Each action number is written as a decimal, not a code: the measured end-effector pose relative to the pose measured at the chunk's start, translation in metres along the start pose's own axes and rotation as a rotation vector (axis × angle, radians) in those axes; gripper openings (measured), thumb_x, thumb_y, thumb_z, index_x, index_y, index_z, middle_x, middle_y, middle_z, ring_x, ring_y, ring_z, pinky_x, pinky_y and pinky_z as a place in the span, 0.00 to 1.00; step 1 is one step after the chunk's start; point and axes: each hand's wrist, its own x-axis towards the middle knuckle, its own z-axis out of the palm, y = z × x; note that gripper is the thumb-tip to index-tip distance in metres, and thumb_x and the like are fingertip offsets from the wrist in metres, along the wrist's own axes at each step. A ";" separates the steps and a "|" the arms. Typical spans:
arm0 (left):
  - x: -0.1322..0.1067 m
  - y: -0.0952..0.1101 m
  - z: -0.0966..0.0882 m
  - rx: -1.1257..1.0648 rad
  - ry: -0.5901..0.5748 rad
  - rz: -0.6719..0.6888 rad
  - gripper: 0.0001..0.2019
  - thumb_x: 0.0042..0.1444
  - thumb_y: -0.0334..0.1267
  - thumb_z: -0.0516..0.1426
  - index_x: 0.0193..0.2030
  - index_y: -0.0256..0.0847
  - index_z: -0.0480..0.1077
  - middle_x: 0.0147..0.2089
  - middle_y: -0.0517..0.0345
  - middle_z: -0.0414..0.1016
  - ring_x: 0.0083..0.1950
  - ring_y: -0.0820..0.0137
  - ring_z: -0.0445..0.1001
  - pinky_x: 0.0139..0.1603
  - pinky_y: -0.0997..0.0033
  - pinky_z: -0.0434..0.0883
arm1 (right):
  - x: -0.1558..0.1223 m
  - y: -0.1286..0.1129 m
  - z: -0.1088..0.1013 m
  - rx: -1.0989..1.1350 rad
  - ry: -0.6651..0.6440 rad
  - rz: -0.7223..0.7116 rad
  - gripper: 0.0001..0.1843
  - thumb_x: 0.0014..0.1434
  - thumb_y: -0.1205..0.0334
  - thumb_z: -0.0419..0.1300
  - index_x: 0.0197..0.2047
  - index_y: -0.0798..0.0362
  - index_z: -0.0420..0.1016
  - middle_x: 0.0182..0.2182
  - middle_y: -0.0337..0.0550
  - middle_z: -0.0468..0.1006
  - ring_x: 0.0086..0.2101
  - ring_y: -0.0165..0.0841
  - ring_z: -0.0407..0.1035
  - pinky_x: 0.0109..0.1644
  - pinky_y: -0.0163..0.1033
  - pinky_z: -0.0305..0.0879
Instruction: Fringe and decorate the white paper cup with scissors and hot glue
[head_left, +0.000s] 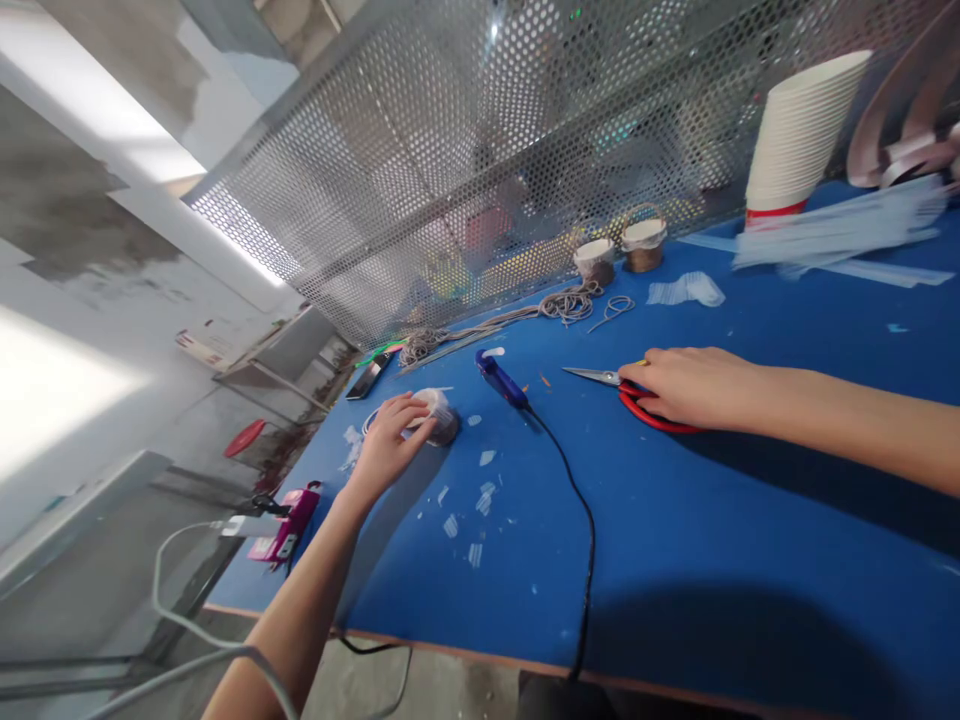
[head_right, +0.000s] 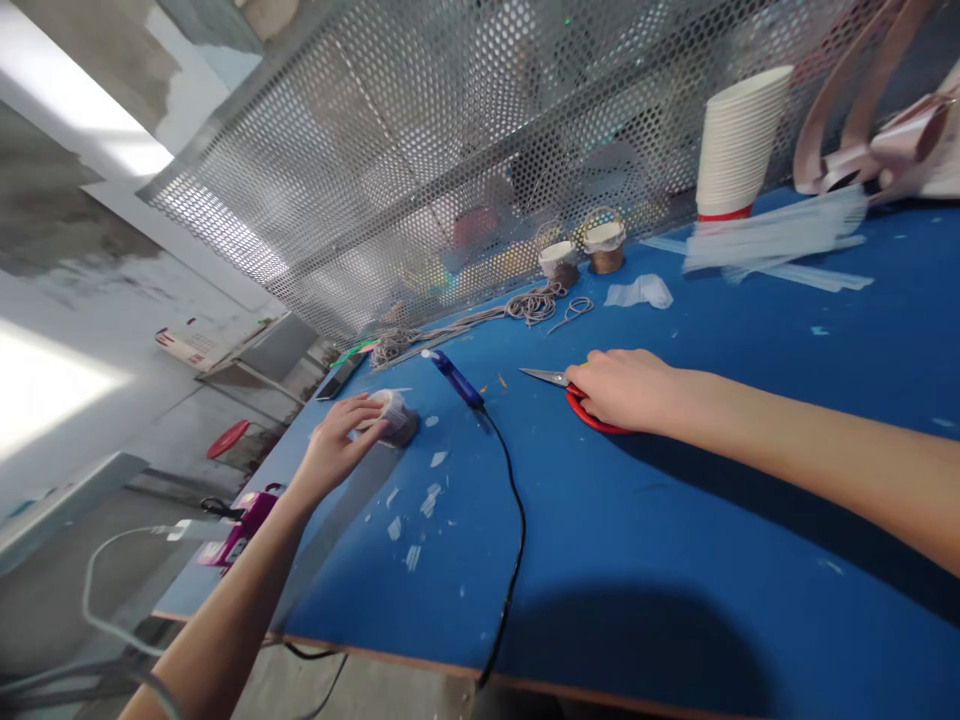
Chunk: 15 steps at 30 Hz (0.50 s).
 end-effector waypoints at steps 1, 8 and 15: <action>0.000 -0.001 0.001 0.003 -0.006 0.000 0.12 0.56 0.47 0.53 0.31 0.44 0.74 0.44 0.51 0.81 0.55 0.58 0.74 0.60 0.55 0.67 | 0.000 0.000 0.000 0.000 0.001 0.000 0.16 0.62 0.62 0.49 0.49 0.53 0.73 0.40 0.54 0.76 0.37 0.46 0.73 0.28 0.40 0.57; -0.004 -0.004 -0.003 0.048 -0.045 -0.070 0.17 0.51 0.37 0.52 0.47 0.43 0.73 0.42 0.53 0.82 0.42 0.61 0.78 0.58 0.51 0.68 | -0.002 0.001 0.000 0.008 0.008 0.023 0.16 0.62 0.62 0.49 0.49 0.53 0.73 0.39 0.53 0.75 0.35 0.44 0.72 0.26 0.39 0.53; 0.000 -0.001 -0.002 0.000 -0.081 -0.064 0.19 0.50 0.36 0.50 0.48 0.45 0.75 0.47 0.57 0.81 0.43 0.63 0.78 0.66 0.49 0.58 | -0.005 0.000 0.005 0.007 0.071 0.006 0.16 0.63 0.62 0.49 0.48 0.54 0.73 0.39 0.54 0.76 0.35 0.44 0.73 0.25 0.38 0.49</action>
